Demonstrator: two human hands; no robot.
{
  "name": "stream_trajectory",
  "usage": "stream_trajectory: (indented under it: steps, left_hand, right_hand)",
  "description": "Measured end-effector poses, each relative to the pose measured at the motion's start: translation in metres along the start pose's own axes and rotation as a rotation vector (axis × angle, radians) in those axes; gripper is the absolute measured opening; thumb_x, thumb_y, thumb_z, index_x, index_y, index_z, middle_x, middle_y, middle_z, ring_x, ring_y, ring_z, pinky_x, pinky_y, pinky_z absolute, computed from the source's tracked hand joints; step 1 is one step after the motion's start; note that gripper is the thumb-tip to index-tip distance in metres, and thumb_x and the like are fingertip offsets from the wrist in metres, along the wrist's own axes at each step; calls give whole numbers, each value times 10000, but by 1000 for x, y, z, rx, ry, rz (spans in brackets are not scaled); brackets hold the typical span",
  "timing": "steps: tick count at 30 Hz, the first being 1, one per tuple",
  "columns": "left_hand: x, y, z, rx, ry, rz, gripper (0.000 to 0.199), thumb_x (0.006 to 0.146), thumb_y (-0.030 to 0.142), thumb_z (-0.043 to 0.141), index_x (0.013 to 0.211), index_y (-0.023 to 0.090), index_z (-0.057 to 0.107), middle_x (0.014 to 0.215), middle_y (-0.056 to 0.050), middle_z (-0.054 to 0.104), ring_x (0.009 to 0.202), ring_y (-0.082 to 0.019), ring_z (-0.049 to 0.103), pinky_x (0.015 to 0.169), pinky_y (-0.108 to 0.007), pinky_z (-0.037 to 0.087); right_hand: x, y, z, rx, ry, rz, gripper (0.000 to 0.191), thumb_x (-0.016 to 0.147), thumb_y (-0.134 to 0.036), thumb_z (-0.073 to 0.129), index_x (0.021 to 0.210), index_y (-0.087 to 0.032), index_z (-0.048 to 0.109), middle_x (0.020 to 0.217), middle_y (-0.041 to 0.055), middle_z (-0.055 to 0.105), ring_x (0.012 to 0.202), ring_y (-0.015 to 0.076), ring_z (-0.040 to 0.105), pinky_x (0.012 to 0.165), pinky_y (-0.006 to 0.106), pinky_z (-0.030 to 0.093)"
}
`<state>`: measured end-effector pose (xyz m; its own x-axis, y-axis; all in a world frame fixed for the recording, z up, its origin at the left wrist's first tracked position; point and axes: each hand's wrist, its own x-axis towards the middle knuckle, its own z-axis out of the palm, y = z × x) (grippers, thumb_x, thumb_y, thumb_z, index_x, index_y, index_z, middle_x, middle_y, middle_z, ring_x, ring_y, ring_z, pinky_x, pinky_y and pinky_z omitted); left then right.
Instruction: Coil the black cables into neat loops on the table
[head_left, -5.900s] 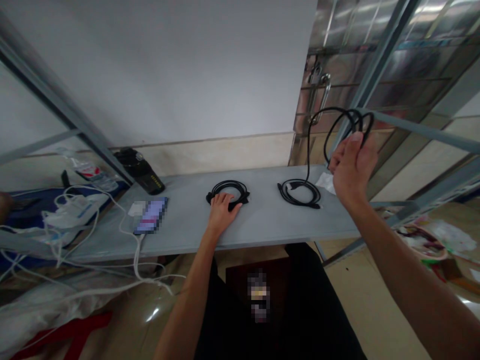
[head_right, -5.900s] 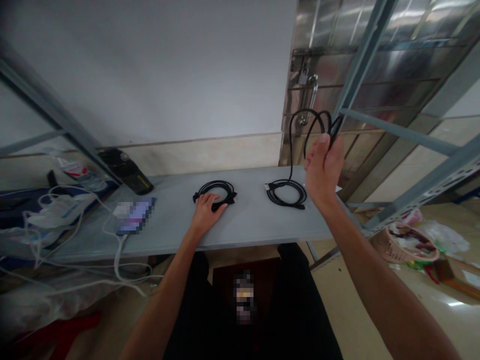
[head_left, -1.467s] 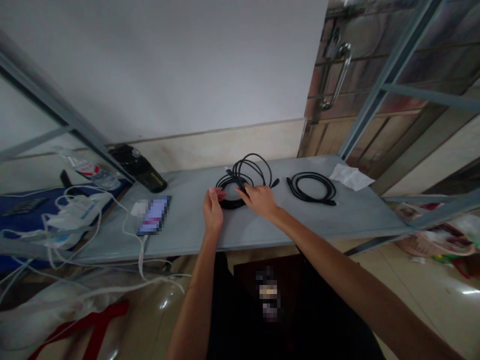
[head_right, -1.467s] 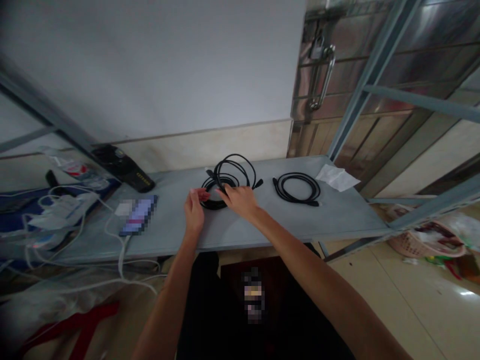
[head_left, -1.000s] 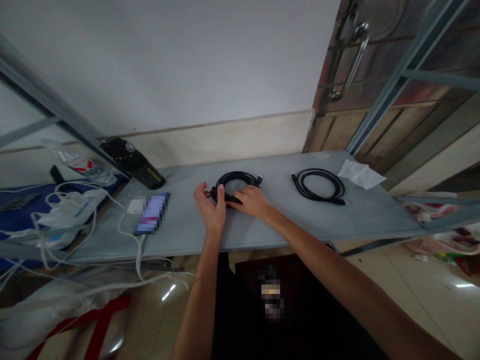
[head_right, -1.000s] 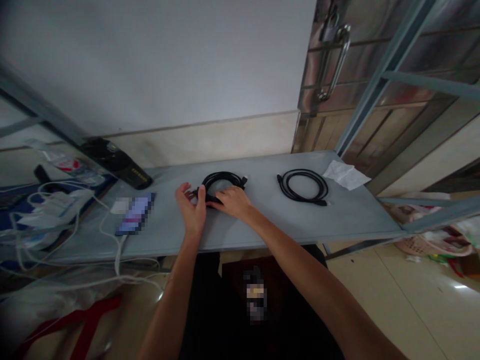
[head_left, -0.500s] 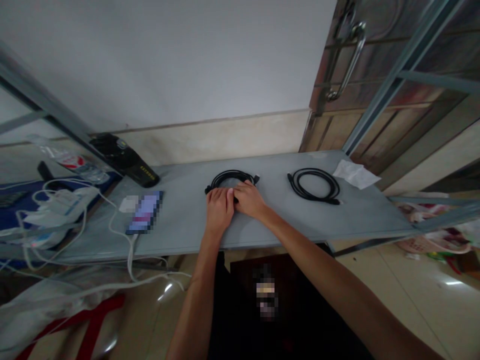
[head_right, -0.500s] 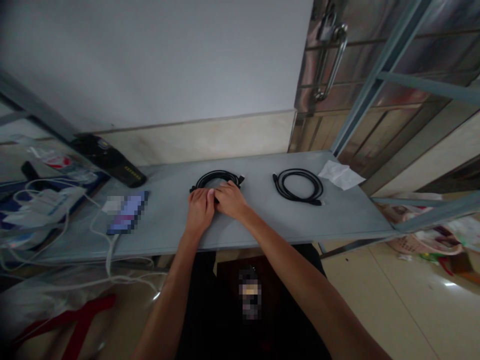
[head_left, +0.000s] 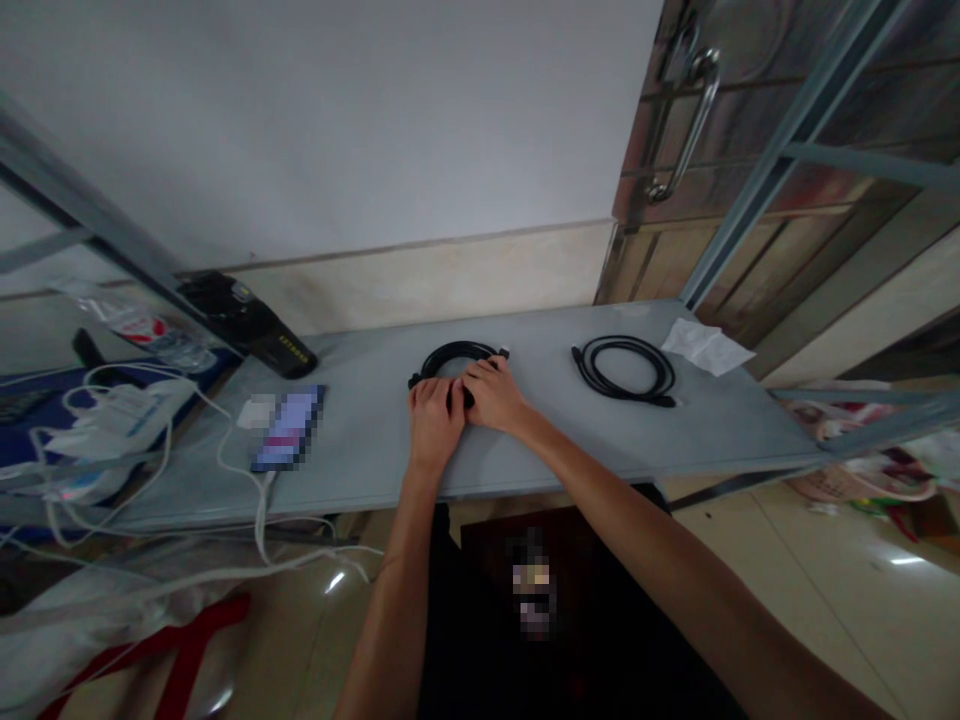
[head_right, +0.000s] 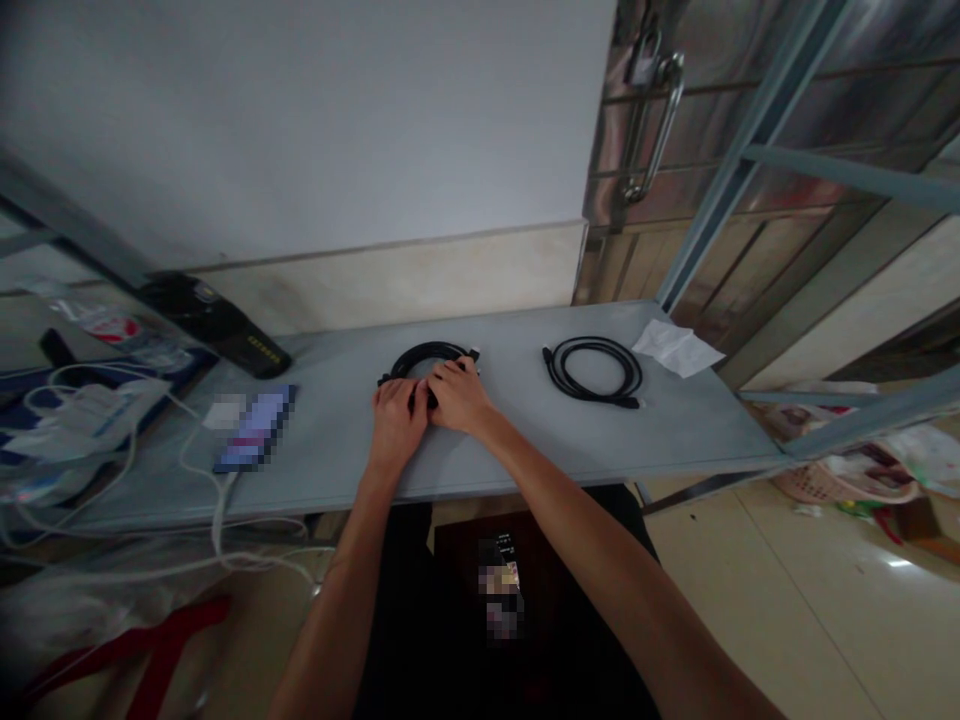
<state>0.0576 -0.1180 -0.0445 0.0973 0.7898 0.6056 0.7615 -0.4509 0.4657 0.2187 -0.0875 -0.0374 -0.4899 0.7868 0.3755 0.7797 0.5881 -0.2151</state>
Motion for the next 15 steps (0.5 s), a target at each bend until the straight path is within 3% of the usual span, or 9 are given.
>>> stream_trajectory:
  steps: [4,6,10,15]
  left_hand:
    - [2,-12,1,-17,83,-69,195,1087,394,609,1105,241,729,1331,-193,706,1356,-397,616,1226,-642,457]
    - [4,-20,2,-57,122,-112,238,1057,365,636,1221,211,712,1444,-229,646,1426,-405,582,1257,-646,450]
    - [6,-33,4,-129,145,-176,330,1013,267,612,1324,177,682,1429,-231,665,1418,-380,619,1283,-619,454]
    - [5,-35,3,-149,150,-171,356,981,231,602,1324,190,688,1387,-209,710,1368,-372,660,1257,-622,487]
  right_hand:
    - [-1,0,-1,21,-19,-37,321,1009,-412,788,1185,-143,797,1144,129,800,1139,303,677,1098,472,363]
    - [-1,-1,-1,29,-23,-48,377,1016,-502,802,1152,-150,800,1135,122,803,1114,288,689,1075,449,377]
    - [-1,-2,-2,29,-27,-46,431,1010,-602,813,1041,-172,797,1085,103,809,1064,273,704,1025,425,397]
    - [0,-2,-2,32,-35,-52,423,998,-593,839,1019,-173,799,1075,94,819,1056,266,716,988,410,405]
